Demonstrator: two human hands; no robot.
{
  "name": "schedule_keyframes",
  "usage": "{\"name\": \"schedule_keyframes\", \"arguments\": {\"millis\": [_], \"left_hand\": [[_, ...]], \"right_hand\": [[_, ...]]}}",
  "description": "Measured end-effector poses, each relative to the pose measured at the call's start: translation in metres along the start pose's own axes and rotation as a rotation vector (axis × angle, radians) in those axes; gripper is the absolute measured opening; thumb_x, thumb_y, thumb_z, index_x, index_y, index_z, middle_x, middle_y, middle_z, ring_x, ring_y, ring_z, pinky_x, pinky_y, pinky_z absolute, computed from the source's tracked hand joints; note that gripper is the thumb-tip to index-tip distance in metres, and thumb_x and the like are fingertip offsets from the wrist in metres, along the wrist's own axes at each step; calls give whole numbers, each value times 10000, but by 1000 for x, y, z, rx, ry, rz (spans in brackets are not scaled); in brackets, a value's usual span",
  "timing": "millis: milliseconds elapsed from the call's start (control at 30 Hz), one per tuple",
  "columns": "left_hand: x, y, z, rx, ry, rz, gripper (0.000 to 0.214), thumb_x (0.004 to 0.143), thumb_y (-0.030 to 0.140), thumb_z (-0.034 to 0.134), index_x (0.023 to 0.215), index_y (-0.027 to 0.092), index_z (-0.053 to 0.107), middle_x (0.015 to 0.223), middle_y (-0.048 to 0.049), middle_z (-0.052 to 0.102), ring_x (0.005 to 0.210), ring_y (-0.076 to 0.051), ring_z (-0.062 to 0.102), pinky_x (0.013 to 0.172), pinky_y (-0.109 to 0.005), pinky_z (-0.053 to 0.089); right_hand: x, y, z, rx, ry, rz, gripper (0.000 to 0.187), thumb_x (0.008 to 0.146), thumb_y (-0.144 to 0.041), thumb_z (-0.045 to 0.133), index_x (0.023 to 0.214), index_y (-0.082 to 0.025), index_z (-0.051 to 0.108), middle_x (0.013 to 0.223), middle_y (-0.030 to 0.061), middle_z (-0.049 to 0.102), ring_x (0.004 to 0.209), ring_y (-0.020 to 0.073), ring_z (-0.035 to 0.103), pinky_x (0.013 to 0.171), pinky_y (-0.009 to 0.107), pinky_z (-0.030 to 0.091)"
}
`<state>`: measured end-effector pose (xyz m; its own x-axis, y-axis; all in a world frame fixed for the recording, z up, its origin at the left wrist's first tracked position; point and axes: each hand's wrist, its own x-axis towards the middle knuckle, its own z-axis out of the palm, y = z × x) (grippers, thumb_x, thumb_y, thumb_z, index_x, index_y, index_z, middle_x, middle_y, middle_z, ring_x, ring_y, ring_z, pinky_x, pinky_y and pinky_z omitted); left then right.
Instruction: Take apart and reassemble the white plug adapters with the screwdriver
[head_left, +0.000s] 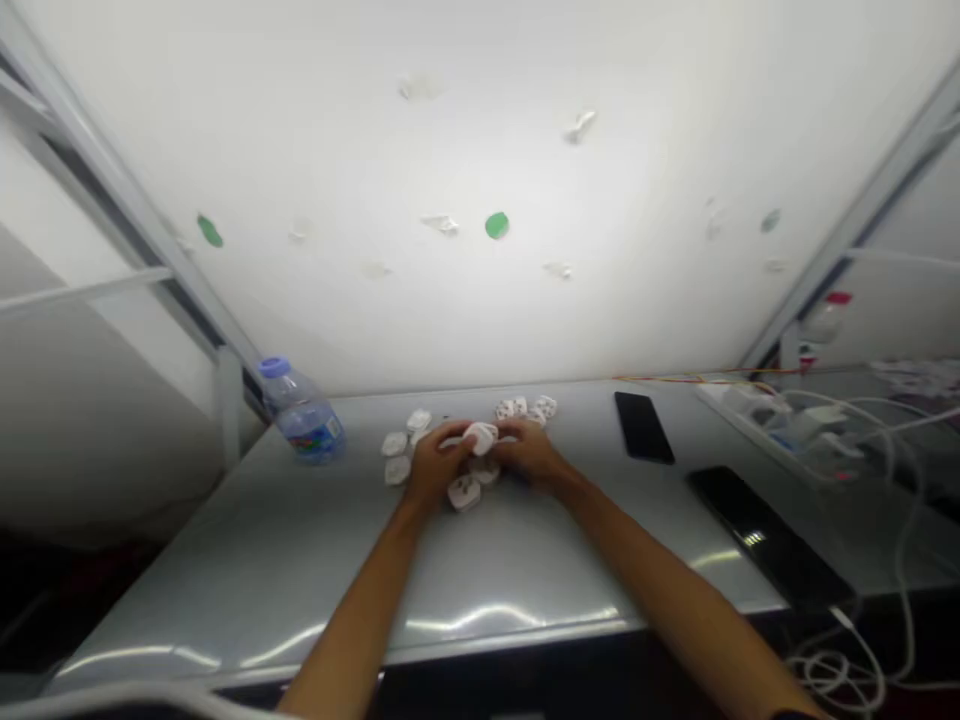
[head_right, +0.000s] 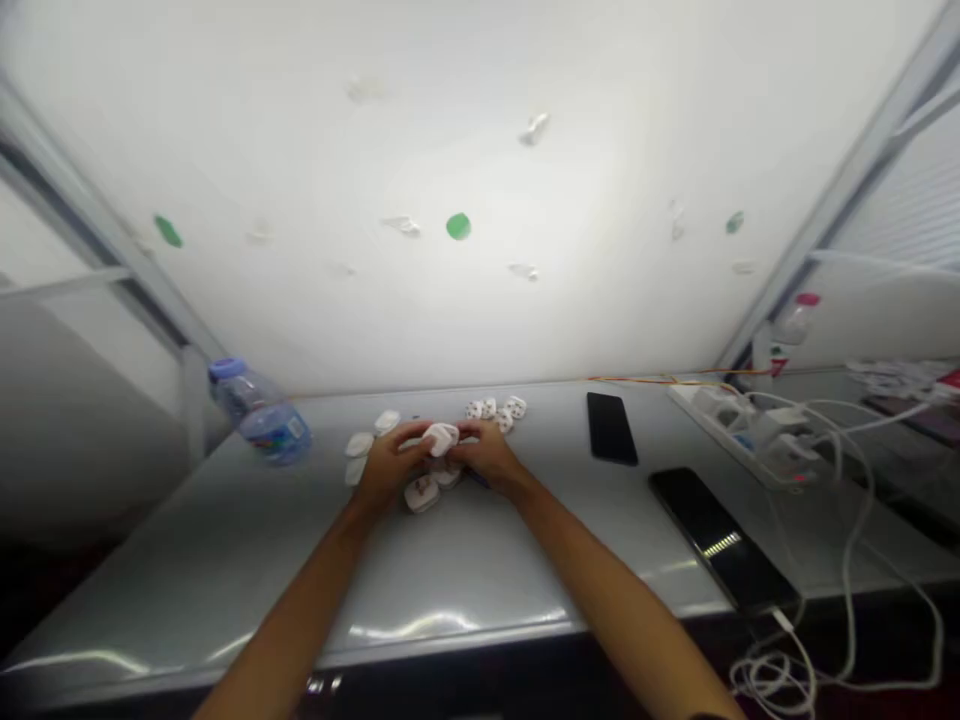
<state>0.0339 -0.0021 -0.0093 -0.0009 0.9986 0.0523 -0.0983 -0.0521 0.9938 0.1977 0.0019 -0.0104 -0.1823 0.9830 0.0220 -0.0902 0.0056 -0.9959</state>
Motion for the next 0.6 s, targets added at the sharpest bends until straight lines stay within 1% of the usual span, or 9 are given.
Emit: {"name": "schedule_keyframes", "arguments": {"millis": [100, 167, 233, 333, 467, 600], "left_hand": [[3, -4, -1, -83, 29, -11, 389, 624, 406, 823, 887, 144, 709, 857, -62, 696, 637, -118, 598, 565, -232, 462], [3, -5, 0, -110, 61, -22, 404, 607, 422, 828, 857, 139, 686, 790, -41, 681, 602, -102, 580, 549, -218, 454], [3, -6, 2, -82, 105, -19, 415, 590, 433, 838, 826, 137, 669, 760, -31, 673, 596, -104, 579, 514, -201, 433], [2, -8, 4, 25, 147, 18, 392, 631, 463, 815, 811, 155, 651, 760, -33, 677, 615, -126, 598, 479, -201, 406], [3, -13, 5, 83, 135, 29, 350, 681, 466, 789, 807, 189, 617, 725, -34, 679, 648, -164, 627, 507, -235, 439], [4, -16, 3, 127, 132, 25, 376, 687, 481, 778, 806, 173, 599, 719, -38, 670, 656, -170, 632, 514, -236, 445]], "right_hand": [[-1, -1, 1, -13, -9, -7, 360, 584, -221, 753, 934, -143, 732, 820, 26, 697, 676, 143, 606, 632, 265, 485], [-2, -2, 2, -21, -9, -26, 368, 586, -241, 769, 940, -150, 733, 850, 32, 707, 727, 162, 624, 672, 279, 496], [-2, -2, 4, -22, -2, -37, 360, 574, -249, 777, 919, -157, 732, 859, 31, 712, 768, 179, 632, 704, 293, 503], [-2, -1, 4, 3, -3, -30, 368, 559, -231, 768, 919, -163, 731, 863, 29, 713, 780, 185, 632, 717, 300, 504], [-1, 1, 2, 39, -4, -25, 376, 561, -222, 749, 932, -160, 731, 875, 40, 716, 739, 170, 623, 675, 285, 494], [-2, -1, 0, 48, -27, -19, 380, 576, -252, 746, 945, -162, 741, 870, 33, 719, 731, 170, 619, 661, 281, 492]]}}
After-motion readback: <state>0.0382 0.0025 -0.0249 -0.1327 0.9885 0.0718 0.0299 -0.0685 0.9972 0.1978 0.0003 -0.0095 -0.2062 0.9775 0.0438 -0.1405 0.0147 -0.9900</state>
